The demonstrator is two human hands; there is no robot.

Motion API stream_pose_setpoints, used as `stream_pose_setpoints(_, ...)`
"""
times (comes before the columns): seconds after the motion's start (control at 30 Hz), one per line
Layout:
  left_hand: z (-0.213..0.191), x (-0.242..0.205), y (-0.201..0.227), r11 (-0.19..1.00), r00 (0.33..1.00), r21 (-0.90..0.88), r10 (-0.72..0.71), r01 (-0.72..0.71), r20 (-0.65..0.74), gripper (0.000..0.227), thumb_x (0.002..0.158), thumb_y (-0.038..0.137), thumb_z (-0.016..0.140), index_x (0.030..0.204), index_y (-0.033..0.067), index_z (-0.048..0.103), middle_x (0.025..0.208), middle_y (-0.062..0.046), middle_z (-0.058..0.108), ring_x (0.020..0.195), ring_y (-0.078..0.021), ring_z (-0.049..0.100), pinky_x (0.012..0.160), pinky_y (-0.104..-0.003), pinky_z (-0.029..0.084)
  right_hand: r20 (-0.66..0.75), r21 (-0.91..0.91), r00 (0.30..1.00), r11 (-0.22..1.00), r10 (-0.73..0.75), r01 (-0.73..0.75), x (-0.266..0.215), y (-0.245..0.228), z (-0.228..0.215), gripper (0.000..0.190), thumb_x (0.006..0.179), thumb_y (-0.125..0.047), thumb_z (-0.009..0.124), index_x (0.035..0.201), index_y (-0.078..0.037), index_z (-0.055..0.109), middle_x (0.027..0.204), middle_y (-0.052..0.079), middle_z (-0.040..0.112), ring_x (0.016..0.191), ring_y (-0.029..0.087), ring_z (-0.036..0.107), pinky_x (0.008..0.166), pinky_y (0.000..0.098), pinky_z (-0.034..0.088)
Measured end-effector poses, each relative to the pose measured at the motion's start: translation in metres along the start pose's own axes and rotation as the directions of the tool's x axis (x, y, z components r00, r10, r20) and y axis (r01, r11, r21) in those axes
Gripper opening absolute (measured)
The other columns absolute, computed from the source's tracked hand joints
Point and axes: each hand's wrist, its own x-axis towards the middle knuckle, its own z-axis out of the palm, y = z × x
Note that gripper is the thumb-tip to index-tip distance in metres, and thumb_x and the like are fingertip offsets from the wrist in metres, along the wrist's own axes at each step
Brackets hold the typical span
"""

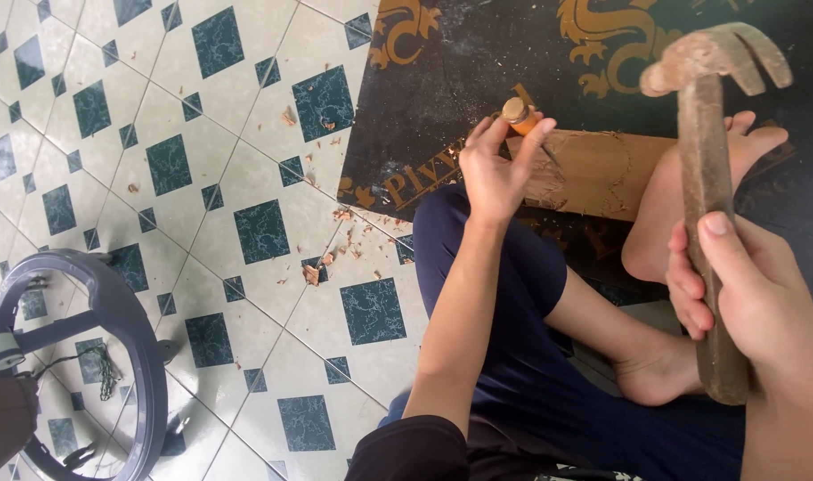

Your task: The person is carving a design into a piece of wood using a hammer and a chisel while sitting on the floor.

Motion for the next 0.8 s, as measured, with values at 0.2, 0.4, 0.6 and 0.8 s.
stream_pose_setpoints(0.2, 0.003, -0.002, -0.005, 1.0, 1.0, 0.007, -0.012, 0.012, 0.028, 0.029, 0.083, 0.028, 0.077, 0.09, -0.0002, 0.075, 0.065, -0.003, 0.07, 0.046, -0.0134, 0.05, 0.102, -0.037, 0.052, -0.079, 0.022, 0.997, 0.999, -0.023, 0.024, -0.001, 0.009, -0.007, 0.038, 0.123, -0.037, 0.04, 0.11, -0.003, 0.052, 0.065, 0.005, 0.041, 0.044, 0.013, 0.035, 0.037, 0.0291, 0.031)
stream_pose_setpoints(0.4, 0.01, -0.005, -0.006, 1.0, 0.997, 0.005, -0.028, 0.028, 0.066, 0.03, 0.082, 0.027, 0.079, 0.094, 0.0, 0.075, 0.072, -0.003, 0.075, 0.054, -0.0113, 0.059, 0.086, -0.027, 0.052, -0.021, 0.07, 1.0, 0.997, -0.01, 0.011, -0.001, 0.009, -0.008, 0.037, 0.121, -0.036, 0.039, 0.108, -0.003, 0.052, 0.064, 0.006, 0.043, 0.043, 0.014, 0.036, 0.037, 0.0298, 0.032)
stream_pose_setpoints(0.6, 0.012, -0.005, -0.005, 0.999, 0.997, 0.01, -0.038, 0.037, 0.072, 0.03, 0.08, 0.026, 0.08, 0.094, -0.0002, 0.076, 0.076, -0.005, 0.077, 0.059, -0.0121, 0.059, 0.078, -0.026, 0.053, 0.005, 0.021, 0.999, 0.999, 0.041, -0.041, -0.003, -0.001, 0.0, 0.037, 0.121, -0.033, 0.038, 0.109, -0.001, 0.053, 0.064, 0.009, 0.043, 0.042, 0.017, 0.037, 0.038, 0.0319, 0.032)
stream_pose_setpoints(0.8, 0.018, -0.007, -0.011, 0.999, 0.998, 0.022, -0.026, 0.025, 0.065, 0.034, 0.081, 0.029, 0.079, 0.097, -0.0006, 0.075, 0.069, -0.003, 0.073, 0.057, -0.0122, 0.062, 0.084, -0.034, 0.053, 0.015, -0.02, 1.0, 1.0, 0.024, -0.024, -0.007, 0.0, 0.014, 0.034, 0.118, -0.027, 0.041, 0.102, -0.001, 0.055, 0.06, 0.009, 0.046, 0.039, 0.017, 0.038, 0.035, 0.0301, 0.03)
